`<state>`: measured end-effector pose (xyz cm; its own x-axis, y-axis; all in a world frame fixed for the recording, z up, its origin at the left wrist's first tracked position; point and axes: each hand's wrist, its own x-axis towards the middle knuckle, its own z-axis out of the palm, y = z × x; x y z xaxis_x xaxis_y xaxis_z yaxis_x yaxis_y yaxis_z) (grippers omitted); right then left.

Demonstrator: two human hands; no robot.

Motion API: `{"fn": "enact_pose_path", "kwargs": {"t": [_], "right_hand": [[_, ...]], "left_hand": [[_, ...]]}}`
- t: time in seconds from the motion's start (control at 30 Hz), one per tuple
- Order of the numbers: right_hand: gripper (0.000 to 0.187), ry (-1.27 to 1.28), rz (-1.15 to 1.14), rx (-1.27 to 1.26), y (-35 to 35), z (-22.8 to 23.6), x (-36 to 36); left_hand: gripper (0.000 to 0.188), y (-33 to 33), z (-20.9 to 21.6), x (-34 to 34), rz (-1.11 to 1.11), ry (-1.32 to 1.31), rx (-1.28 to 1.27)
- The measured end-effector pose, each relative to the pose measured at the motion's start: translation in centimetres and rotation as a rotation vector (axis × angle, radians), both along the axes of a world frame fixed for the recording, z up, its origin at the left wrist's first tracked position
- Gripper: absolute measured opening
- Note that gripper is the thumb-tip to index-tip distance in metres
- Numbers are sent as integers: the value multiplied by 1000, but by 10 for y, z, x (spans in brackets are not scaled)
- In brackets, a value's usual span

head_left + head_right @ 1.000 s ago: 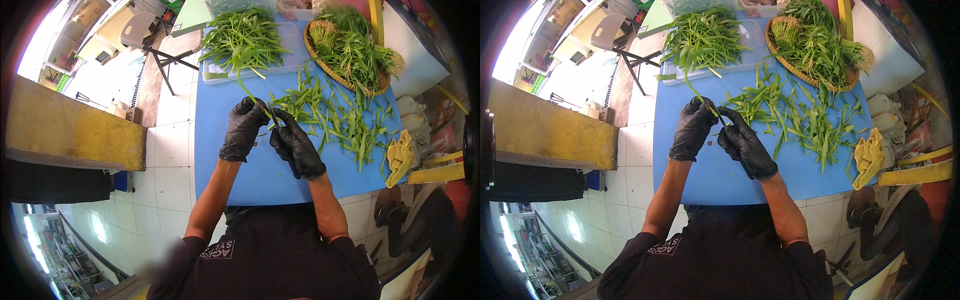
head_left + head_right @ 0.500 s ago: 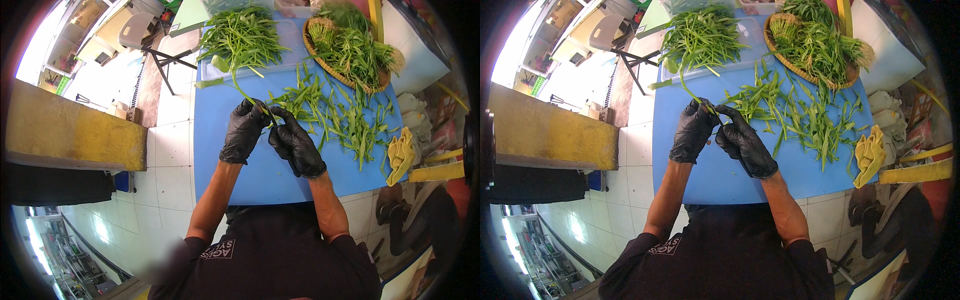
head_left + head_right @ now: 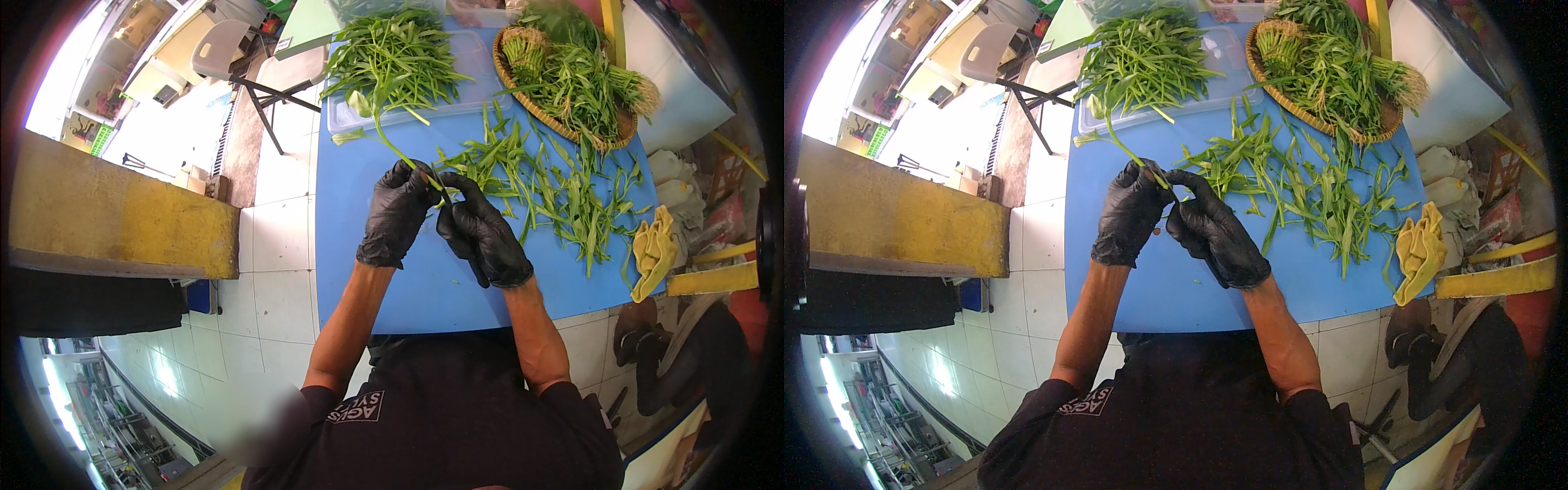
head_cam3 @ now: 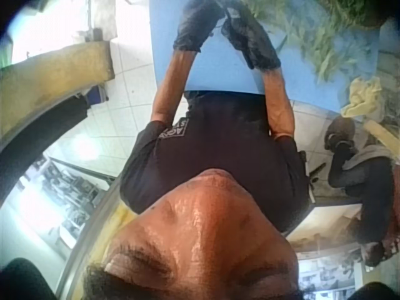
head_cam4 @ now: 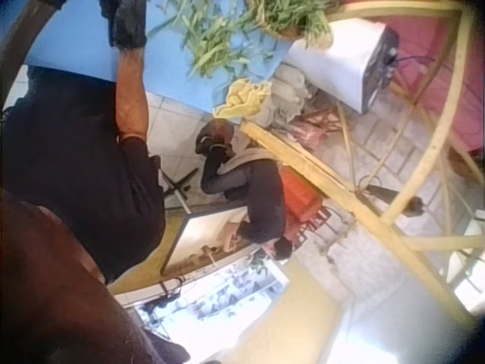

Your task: The person stands at a blue table and manually trims green leafy vegetables. They pick up stems, snap off the ends, and remove leaves by hand, placing the prepared pieces into a clear plastic container.

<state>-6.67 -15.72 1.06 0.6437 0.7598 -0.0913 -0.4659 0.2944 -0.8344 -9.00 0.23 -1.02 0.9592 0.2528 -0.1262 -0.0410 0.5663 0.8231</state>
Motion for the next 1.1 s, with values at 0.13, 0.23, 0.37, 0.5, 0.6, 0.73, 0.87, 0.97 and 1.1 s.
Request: {"fn": "enact_pose_path", "kwargs": {"t": [0.13, 0.23, 0.37, 0.5, 0.6, 0.73, 0.87, 0.97, 1.1], "right_hand": [[32, -70, -11, -16, 4, 0, 3], [28, -75, -26, -62, 6, 1, 2], [24, -98, -10, -55, 6, 0, 3], [25, -69, -14, -47, 5, -1, 4], [27, -44, 17, -47, 5, 1, 4], [29, -40, 58, -27, 4, -1, 5], [24, -46, 15, -42, 10, -3, 7], [19, -93, -26, -61, 14, -6, 8], [18, -97, -42, -73, 13, -3, 7]], "left_hand": [[21, -6, -1, -2, 31, -31, -40], [22, -3, -1, -4, -22, 12, -6], [22, -5, 8, -7, -61, 88, 85], [19, 5, 6, -2, -46, 95, 134], [18, 15, -3, -3, -16, 34, 186], [20, 7, 1, -3, 41, 32, 150], [19, 0, 5, -8, -24, 135, 107], [10, 2, -1, -8, -40, 159, 20], [19, -2, 4, 0, 60, 127, 60]]}}
